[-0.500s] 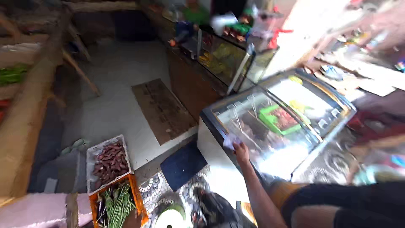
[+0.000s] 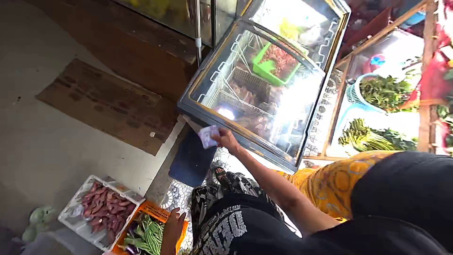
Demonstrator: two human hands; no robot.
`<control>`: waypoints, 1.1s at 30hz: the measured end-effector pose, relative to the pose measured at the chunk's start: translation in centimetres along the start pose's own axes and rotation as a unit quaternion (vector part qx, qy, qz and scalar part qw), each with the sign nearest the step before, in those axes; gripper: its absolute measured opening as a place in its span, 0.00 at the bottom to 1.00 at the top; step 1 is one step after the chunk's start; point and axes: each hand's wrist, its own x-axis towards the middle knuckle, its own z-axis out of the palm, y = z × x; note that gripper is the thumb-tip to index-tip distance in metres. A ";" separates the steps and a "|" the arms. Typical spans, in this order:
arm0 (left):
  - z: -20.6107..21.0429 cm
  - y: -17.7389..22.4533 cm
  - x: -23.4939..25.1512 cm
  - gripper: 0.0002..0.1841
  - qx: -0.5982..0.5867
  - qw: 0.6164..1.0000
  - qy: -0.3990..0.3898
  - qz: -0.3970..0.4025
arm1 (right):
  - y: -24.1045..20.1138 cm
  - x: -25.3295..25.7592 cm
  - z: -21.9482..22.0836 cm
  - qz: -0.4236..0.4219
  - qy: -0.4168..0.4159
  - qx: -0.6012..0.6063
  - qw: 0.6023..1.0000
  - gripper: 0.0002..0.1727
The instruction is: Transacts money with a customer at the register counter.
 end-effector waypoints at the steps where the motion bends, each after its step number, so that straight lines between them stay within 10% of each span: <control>1: -1.6 1.2 0.0 0.26 -0.010 1.000 0.008 0.019 | -0.5 0.4 1.2 0.005 -0.029 -0.015 0.999 0.22; 9: -14.4 8.4 6.7 0.29 -0.400 0.890 0.096 0.198 | -8.0 6.9 15.7 -0.120 -0.290 -0.130 0.940 0.20; 15: -28.2 9.5 15.6 0.26 -0.444 0.841 0.181 0.251 | -15.2 17.1 25.6 -0.053 -0.300 -0.146 0.941 0.19; 33: -64.2 23.9 36.4 0.14 -0.243 0.896 0.234 0.290 | -40.8 44.5 34.9 -0.049 -0.203 -0.036 0.977 0.10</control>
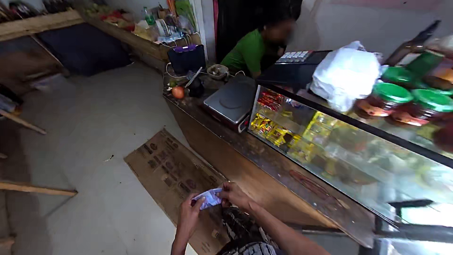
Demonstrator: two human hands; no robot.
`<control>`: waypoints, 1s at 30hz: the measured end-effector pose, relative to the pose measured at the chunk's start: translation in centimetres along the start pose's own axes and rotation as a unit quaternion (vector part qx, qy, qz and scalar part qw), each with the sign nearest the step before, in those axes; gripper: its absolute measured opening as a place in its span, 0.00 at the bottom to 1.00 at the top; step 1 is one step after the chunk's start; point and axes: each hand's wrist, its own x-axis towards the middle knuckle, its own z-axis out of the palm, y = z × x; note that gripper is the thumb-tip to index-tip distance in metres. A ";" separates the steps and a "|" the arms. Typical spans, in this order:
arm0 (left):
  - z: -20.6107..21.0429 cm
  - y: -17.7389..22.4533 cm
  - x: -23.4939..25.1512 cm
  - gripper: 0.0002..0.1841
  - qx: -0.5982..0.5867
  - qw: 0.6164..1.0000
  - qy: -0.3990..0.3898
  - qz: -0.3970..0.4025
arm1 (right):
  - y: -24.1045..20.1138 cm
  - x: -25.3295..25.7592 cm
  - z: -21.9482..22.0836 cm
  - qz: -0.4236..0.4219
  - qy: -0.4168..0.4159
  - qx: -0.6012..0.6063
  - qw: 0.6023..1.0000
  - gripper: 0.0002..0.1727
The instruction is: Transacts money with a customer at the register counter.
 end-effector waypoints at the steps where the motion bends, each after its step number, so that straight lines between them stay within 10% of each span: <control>1: -0.5 0.8 2.9 0.15 -0.010 1.000 0.010 -0.001 | -1.6 2.4 -0.9 -0.005 0.008 0.006 1.000 0.10; 13: -4.5 5.4 26.3 0.12 -0.059 0.998 0.000 0.032 | -20.6 19.2 -14.1 -0.105 0.270 0.066 0.955 0.13; 30: 3.0 10.0 59.4 0.19 0.140 0.918 -0.334 0.160 | -28.4 30.4 -31.1 -0.065 0.620 0.070 0.779 0.17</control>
